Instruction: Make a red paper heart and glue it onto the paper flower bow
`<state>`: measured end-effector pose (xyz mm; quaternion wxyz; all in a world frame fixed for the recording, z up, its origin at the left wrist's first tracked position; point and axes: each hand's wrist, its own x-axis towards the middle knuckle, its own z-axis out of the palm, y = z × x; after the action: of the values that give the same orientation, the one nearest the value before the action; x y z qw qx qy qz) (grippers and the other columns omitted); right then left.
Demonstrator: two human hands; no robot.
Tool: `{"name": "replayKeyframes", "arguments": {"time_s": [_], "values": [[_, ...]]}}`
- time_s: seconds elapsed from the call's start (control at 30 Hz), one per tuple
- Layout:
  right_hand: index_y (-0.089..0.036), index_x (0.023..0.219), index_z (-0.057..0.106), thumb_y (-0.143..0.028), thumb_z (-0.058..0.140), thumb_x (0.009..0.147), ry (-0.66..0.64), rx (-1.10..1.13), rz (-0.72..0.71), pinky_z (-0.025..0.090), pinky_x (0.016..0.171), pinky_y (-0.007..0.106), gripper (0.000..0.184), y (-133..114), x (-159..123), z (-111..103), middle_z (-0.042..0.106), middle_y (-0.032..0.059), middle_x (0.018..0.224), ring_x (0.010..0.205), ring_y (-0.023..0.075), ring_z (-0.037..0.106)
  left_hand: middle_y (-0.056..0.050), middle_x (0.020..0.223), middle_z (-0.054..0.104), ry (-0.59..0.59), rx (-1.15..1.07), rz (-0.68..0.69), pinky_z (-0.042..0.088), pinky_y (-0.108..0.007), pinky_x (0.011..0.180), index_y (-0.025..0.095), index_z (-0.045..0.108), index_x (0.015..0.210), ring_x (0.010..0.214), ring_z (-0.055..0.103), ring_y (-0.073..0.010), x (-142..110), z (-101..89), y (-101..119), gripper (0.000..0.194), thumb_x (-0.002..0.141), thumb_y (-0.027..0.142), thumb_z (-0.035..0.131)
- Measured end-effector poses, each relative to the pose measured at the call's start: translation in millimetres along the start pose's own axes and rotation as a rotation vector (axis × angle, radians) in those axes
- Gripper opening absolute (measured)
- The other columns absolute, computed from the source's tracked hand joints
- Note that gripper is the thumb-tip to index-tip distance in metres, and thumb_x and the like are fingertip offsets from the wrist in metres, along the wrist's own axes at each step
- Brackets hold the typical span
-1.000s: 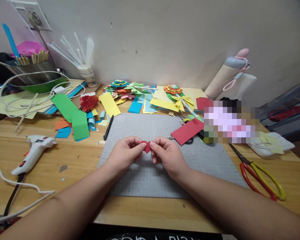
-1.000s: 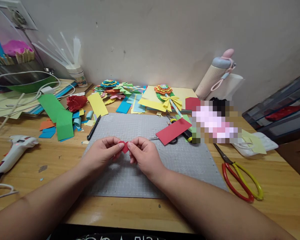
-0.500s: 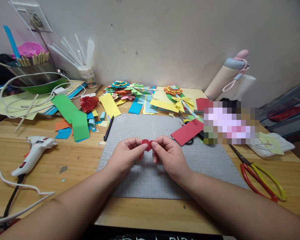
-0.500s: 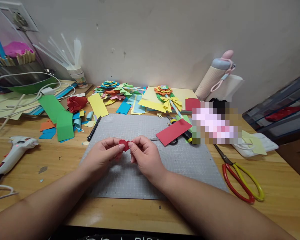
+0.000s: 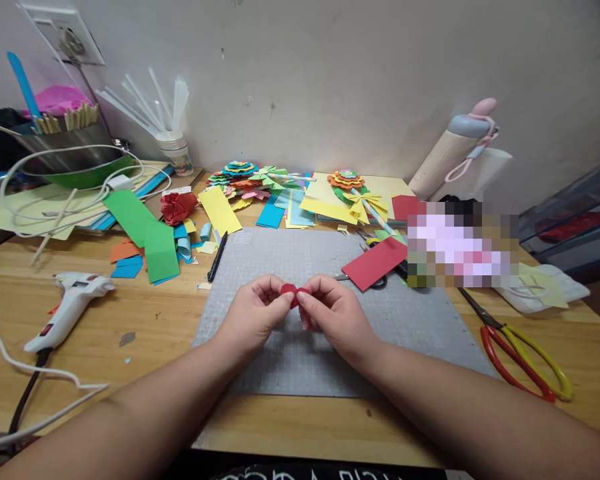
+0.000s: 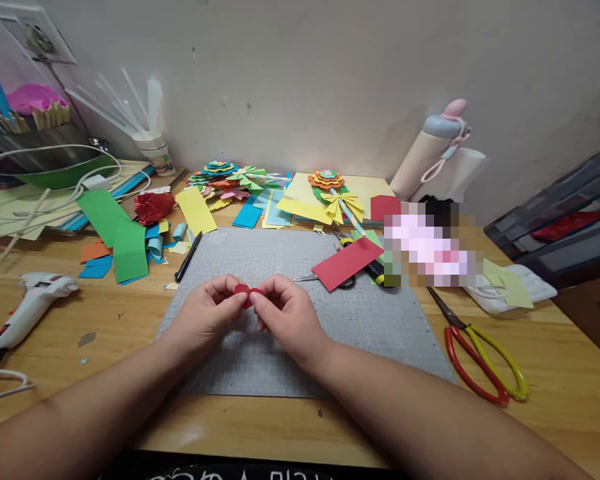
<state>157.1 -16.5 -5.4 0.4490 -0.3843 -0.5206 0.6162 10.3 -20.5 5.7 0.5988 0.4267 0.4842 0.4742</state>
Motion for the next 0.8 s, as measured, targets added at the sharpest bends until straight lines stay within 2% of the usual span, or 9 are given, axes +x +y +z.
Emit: {"name": "replayKeyframes", "arguments": {"time_s": [0.4, 0.67, 0.8], "values": [[-0.019, 0.071, 0.051, -0.04, 0.064, 0.079, 0.039, 0.014, 0.058, 0.033, 0.044, 0.021, 0.026, 2.4, 1.5, -0.4, 0.051, -0.0075, 0.048, 0.041, 0.0071, 0.044, 0.007, 0.045, 0.045, -0.041, 0.024, -0.079, 0.023, -0.02, 0.044, 0.017, 0.053, 0.061, 0.043, 0.034, -0.0049, 0.3, 0.8, -0.1, 0.025, 0.066, 0.035, 0.07], [-0.019, 0.079, 0.053, -0.041, 0.063, 0.081, -0.012, 0.081, 0.08, 0.037, 0.045, 0.021, 0.024, 2.7, 2.7, -1.0, 0.055, -0.0056, 0.054, 0.045, 0.0088, 0.05, 0.005, 0.055, 0.052, 0.022, -0.034, -0.044, 0.028, -0.02, 0.048, 0.017, 0.051, 0.063, 0.047, 0.039, -0.0051, -1.5, 0.1, 0.0, 0.028, 0.064, 0.034, 0.074], [-0.019, 0.076, 0.053, -0.039, 0.063, 0.08, -0.002, 0.088, 0.084, 0.037, 0.044, 0.021, 0.023, 0.8, 3.7, -0.7, 0.055, -0.0055, 0.052, 0.044, 0.0081, 0.049, 0.005, 0.054, 0.052, -0.033, -0.108, -0.075, 0.029, -0.021, 0.048, 0.017, 0.054, 0.068, 0.046, 0.041, -0.0058, -0.6, -3.1, -3.2, 0.027, 0.068, 0.036, 0.072]]}}
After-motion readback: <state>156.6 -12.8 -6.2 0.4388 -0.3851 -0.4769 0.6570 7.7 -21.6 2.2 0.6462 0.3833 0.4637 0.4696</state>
